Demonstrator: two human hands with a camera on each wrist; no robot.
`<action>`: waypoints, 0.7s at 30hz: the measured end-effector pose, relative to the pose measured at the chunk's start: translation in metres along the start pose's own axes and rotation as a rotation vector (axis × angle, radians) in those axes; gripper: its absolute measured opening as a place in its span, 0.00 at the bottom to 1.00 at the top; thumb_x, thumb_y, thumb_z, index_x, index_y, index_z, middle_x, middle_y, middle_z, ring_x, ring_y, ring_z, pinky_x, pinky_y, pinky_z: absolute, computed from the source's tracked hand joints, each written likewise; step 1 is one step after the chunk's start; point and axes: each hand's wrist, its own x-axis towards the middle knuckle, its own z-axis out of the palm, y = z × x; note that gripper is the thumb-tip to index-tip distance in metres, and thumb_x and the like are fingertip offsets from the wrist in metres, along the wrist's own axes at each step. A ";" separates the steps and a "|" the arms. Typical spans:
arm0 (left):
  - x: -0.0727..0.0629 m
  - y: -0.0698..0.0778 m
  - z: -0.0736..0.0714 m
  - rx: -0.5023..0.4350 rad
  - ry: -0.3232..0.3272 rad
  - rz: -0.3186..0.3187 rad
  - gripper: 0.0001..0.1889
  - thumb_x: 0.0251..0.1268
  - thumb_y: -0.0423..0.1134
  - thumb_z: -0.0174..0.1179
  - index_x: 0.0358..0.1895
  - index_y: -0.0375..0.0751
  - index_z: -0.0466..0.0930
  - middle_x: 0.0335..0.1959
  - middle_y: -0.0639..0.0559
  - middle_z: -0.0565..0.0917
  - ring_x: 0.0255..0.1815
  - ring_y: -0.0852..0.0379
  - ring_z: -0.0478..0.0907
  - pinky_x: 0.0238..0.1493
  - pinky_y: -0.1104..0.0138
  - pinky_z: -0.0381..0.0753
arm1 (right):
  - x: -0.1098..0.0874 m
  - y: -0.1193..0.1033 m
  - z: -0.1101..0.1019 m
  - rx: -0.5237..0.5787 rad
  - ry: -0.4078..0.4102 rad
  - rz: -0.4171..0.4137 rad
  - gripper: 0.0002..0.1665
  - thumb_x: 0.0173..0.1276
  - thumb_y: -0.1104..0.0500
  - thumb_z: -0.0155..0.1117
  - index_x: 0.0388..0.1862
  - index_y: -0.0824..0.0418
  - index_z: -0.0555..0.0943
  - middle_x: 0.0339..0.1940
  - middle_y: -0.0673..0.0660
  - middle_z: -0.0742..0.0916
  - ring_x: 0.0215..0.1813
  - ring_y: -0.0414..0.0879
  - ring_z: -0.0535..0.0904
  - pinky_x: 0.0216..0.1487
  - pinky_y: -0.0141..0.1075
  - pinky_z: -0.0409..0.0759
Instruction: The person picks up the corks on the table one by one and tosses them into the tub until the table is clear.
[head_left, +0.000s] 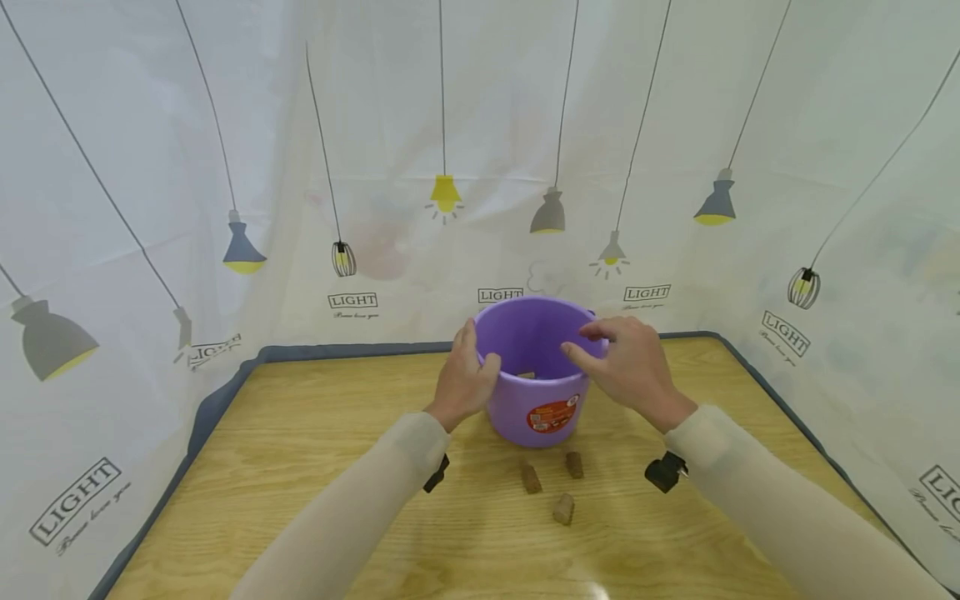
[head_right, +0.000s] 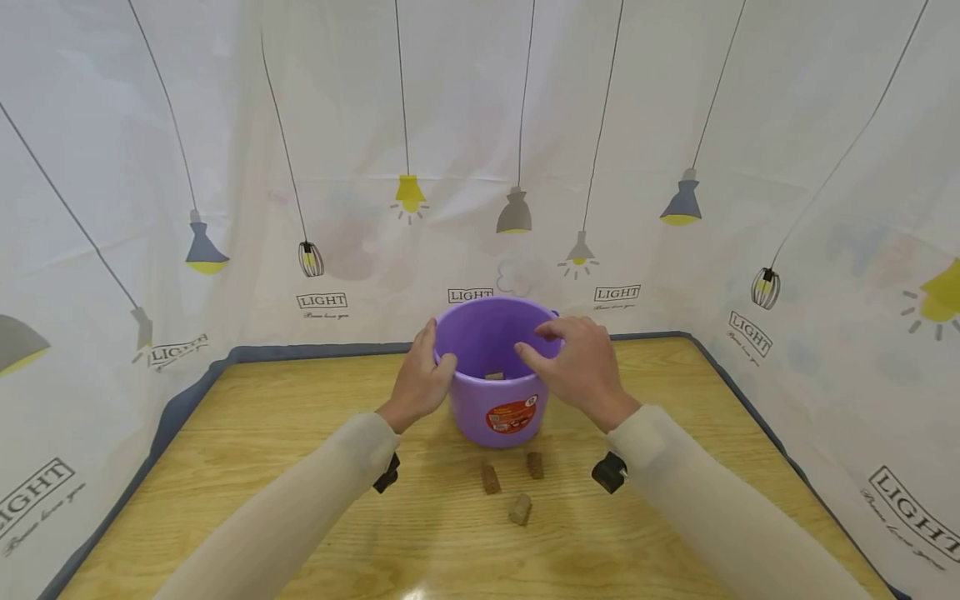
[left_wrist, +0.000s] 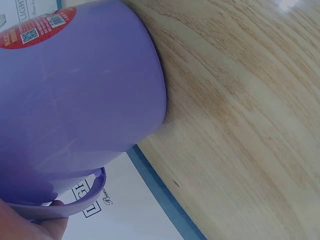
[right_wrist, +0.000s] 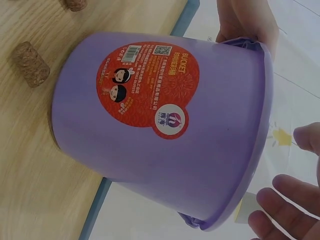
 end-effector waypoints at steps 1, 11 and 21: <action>0.000 0.000 0.000 -0.001 -0.001 -0.001 0.42 0.71 0.47 0.43 0.83 0.34 0.41 0.83 0.39 0.52 0.79 0.41 0.57 0.78 0.51 0.58 | -0.001 0.000 0.000 0.005 0.006 -0.006 0.22 0.63 0.48 0.75 0.44 0.65 0.90 0.42 0.61 0.91 0.46 0.57 0.86 0.48 0.53 0.81; 0.000 -0.001 0.000 -0.011 -0.006 -0.011 0.42 0.71 0.48 0.43 0.84 0.36 0.40 0.83 0.40 0.51 0.80 0.41 0.57 0.78 0.51 0.58 | -0.011 -0.003 -0.003 0.047 0.075 -0.049 0.20 0.59 0.50 0.79 0.41 0.65 0.91 0.41 0.60 0.92 0.46 0.57 0.86 0.48 0.54 0.81; 0.002 -0.003 0.001 -0.012 0.007 0.007 0.42 0.70 0.48 0.44 0.83 0.33 0.42 0.82 0.38 0.53 0.79 0.40 0.59 0.77 0.50 0.59 | -0.020 -0.005 -0.005 0.067 0.090 -0.068 0.17 0.57 0.53 0.80 0.39 0.65 0.91 0.38 0.59 0.92 0.45 0.58 0.86 0.48 0.55 0.82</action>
